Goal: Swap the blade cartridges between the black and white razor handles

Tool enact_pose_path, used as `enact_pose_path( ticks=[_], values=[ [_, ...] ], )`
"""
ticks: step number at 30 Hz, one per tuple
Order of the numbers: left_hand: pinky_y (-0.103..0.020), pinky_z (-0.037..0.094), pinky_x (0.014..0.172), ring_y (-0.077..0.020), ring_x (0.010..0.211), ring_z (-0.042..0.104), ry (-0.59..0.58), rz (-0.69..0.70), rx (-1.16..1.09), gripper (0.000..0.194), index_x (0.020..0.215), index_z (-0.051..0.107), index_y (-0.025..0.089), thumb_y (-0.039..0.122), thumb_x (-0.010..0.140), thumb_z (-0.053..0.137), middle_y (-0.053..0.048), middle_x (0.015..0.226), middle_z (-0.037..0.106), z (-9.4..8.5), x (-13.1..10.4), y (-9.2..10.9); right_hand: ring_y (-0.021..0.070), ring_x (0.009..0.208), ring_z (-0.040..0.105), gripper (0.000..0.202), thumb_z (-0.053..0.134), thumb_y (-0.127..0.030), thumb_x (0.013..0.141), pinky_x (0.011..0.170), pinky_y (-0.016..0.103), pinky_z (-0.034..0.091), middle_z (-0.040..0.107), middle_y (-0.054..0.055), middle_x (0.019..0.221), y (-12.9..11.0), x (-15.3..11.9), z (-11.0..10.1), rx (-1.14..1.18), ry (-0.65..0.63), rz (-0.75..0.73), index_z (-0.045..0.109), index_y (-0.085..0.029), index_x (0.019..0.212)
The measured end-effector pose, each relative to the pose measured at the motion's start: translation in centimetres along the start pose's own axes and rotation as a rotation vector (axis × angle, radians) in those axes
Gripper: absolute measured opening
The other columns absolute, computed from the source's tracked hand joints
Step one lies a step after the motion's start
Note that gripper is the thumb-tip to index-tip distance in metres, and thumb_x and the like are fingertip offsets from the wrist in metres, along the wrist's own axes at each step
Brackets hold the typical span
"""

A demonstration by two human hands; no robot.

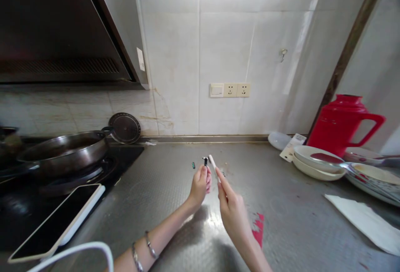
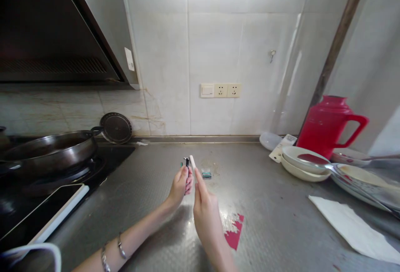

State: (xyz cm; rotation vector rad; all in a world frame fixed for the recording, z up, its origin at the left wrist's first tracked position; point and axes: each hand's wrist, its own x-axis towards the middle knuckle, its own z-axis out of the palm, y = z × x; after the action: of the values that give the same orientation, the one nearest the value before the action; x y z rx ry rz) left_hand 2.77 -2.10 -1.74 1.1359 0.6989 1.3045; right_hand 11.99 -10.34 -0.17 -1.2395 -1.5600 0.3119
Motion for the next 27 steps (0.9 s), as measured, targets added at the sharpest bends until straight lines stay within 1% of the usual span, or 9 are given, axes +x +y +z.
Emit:
enact_pose_path(
  ticks=[4,8,10,13,16,21,25,27],
  values=[
    [-0.013,0.022,0.031,-0.0026,0.034,0.025,0.026,0.010,-0.032,0.046,0.071,0.038,0.020,0.064,0.072,0.051,0.010,0.049,0.031,-0.2,0.3,0.4,0.0089,0.039,0.039,0.045,0.031,-0.029,0.092,0.040,0.017,0.033,0.049,-0.002,0.048,0.0,-0.9,0.4,0.047,-0.011,-0.017,0.048,-0.012,0.130],
    [-0.013,0.023,0.030,-0.0028,0.034,0.026,-0.011,0.022,-0.028,0.045,0.076,0.042,0.019,0.063,0.074,0.049,0.010,0.049,0.032,-0.2,0.3,0.5,0.0084,0.040,0.037,0.046,0.032,-0.030,0.092,0.040,0.017,0.030,0.046,-0.003,0.050,0.1,0.0,-0.1,0.077,0.041,0.037,0.044,-0.013,0.133],
    [-0.013,0.023,0.029,-0.0028,0.034,0.027,-0.030,0.017,-0.028,0.045,0.076,0.042,0.019,0.063,0.074,0.049,0.010,0.050,0.033,0.0,0.2,0.4,0.0085,0.040,0.037,0.047,0.031,-0.031,0.092,0.041,0.017,0.031,0.045,-0.004,0.050,0.1,0.3,-0.1,0.085,0.041,0.054,0.043,-0.012,0.134],
    [-0.014,0.024,0.027,-0.0031,0.032,0.028,-0.047,0.009,-0.023,0.046,0.076,0.044,0.018,0.064,0.074,0.048,0.009,0.049,0.036,0.2,0.0,0.3,0.0092,0.042,0.039,0.048,0.030,-0.031,0.092,0.042,0.017,0.033,0.047,-0.002,0.051,-0.1,-0.1,0.2,0.087,0.037,0.060,0.044,-0.011,0.133],
    [-0.016,0.027,0.026,-0.0030,0.030,0.027,-0.041,0.002,-0.031,0.047,0.074,0.047,0.016,0.064,0.074,0.048,0.008,0.047,0.040,0.2,0.0,0.4,0.0095,0.041,0.040,0.047,0.031,-0.031,0.091,0.041,0.017,0.033,0.050,-0.001,0.052,-0.5,-0.7,0.5,0.090,0.038,0.058,0.046,-0.012,0.132],
    [-0.017,0.027,0.024,-0.0042,0.026,0.029,-0.059,-0.018,-0.086,0.046,0.069,0.049,0.015,0.060,0.077,0.047,0.004,0.042,0.047,0.3,-0.3,0.7,0.0088,0.041,0.042,0.046,0.031,-0.028,0.092,0.041,0.016,0.033,0.050,-0.002,0.051,-0.8,-0.1,0.5,0.060,0.051,0.043,0.045,-0.011,0.132],
    [-0.018,0.027,0.023,-0.0059,0.021,0.029,-0.108,-0.039,-0.143,0.045,0.060,0.048,0.016,0.057,0.078,0.046,0.004,0.034,0.042,0.4,-0.5,0.7,0.0092,0.043,0.047,0.047,0.030,-0.026,0.091,0.044,0.016,0.037,0.054,-0.001,0.053,-0.4,-0.2,0.9,0.020,0.037,0.001,0.044,-0.010,0.133],
    [-0.019,0.028,0.023,-0.0064,0.021,0.029,-0.111,-0.069,-0.175,0.044,0.061,0.048,0.016,0.055,0.079,0.046,0.003,0.034,0.045,0.5,-0.6,0.8,0.0095,0.043,0.048,0.047,0.030,-0.025,0.090,0.045,0.016,0.039,0.056,0.000,0.054,-0.1,-0.6,0.9,-0.005,0.036,-0.031,0.044,-0.011,0.133]
  ],
)
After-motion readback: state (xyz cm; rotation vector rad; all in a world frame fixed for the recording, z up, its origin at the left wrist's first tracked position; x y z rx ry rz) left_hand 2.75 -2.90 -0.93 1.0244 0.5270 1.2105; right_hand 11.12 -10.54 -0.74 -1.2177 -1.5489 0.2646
